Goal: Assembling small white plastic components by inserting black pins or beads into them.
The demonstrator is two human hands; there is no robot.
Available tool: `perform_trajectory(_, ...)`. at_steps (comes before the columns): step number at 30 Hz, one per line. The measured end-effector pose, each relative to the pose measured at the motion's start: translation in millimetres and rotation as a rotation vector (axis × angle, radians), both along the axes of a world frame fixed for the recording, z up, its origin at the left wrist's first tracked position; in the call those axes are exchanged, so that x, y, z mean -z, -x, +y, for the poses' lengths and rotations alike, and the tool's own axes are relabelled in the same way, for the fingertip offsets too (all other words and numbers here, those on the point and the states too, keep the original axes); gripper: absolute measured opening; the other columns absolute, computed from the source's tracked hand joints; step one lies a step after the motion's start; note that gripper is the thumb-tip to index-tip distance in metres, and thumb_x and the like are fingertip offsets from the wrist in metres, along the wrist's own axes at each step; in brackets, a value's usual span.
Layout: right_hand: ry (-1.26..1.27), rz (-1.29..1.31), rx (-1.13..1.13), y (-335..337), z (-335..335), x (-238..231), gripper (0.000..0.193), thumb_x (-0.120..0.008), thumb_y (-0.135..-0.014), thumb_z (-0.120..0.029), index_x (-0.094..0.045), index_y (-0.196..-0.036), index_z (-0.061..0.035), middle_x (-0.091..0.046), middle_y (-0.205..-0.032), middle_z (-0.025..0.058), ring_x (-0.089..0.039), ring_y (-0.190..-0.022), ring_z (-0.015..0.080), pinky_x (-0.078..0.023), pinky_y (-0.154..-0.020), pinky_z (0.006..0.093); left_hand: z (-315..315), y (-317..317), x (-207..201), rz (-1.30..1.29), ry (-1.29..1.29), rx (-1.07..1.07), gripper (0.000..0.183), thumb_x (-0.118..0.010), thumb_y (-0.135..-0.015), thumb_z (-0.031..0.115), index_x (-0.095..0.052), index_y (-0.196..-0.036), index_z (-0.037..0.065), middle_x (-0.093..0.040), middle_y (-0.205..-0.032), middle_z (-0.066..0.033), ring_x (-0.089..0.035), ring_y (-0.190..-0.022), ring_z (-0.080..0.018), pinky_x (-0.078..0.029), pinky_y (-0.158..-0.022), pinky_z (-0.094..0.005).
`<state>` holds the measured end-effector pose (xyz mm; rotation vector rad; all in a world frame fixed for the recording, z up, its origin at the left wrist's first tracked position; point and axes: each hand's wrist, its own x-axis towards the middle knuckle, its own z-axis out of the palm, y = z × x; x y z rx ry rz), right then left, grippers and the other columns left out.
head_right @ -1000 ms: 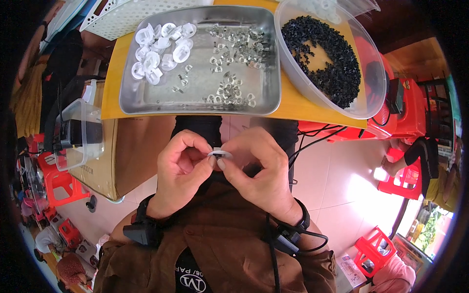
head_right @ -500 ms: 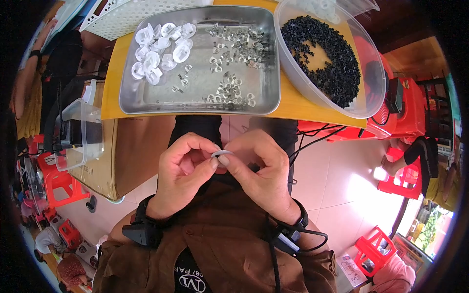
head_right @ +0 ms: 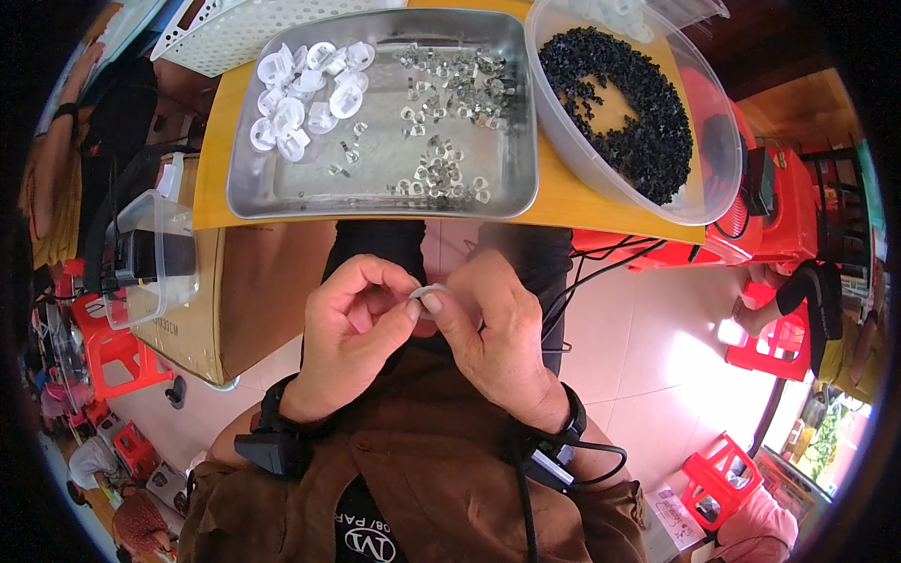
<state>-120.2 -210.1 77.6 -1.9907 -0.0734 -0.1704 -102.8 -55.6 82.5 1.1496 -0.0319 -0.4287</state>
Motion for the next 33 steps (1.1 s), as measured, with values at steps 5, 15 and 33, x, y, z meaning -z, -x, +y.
perform_trajectory(5,0.057,-0.155,-0.035,-1.0,2.3,4.3,0.013,-0.067,-0.082,-0.005,-0.054,-0.082,-0.0032,-0.051,-0.073,0.0109,-0.051,-0.058,0.0266,-0.042,-0.051,0.0340,1.1,-1.1,1.2,0.004,-0.087,-0.003,0.012,-0.060,-0.084,-0.006,-0.052,-0.093,-0.002,-0.061,-0.089,-0.0053,-0.063,-0.078,-0.0089,-0.054,-0.069,-0.0215)
perform_trajectory(15,0.063,-0.109,-0.080,-5.7,1.4,7.3,0.011,-0.066,-0.082,-0.003,-0.055,-0.084,-0.0031,-0.053,-0.075,0.0113,-0.052,-0.059,0.0266,-0.042,-0.052,0.0319,1.5,-3.8,9.1,-0.034,-0.093,-0.047,0.011,-0.059,-0.085,-0.006,-0.052,-0.093,-0.003,-0.058,-0.090,-0.0057,-0.062,-0.080,-0.0104,-0.055,-0.073,-0.0248)
perform_trajectory(33,-0.053,-0.005,-0.033,0.7,-6.4,-5.8,0.008,-0.065,-0.081,0.001,-0.060,-0.084,-0.0027,-0.055,-0.075,0.0054,-0.052,-0.059,0.0121,-0.041,-0.051,0.0241,6.8,-3.9,9.5,-0.131,-0.106,0.041,0.011,-0.061,-0.087,-0.002,-0.058,-0.097,-0.004,-0.051,-0.098,-0.0059,-0.060,-0.089,-0.0118,-0.053,-0.082,-0.0246)
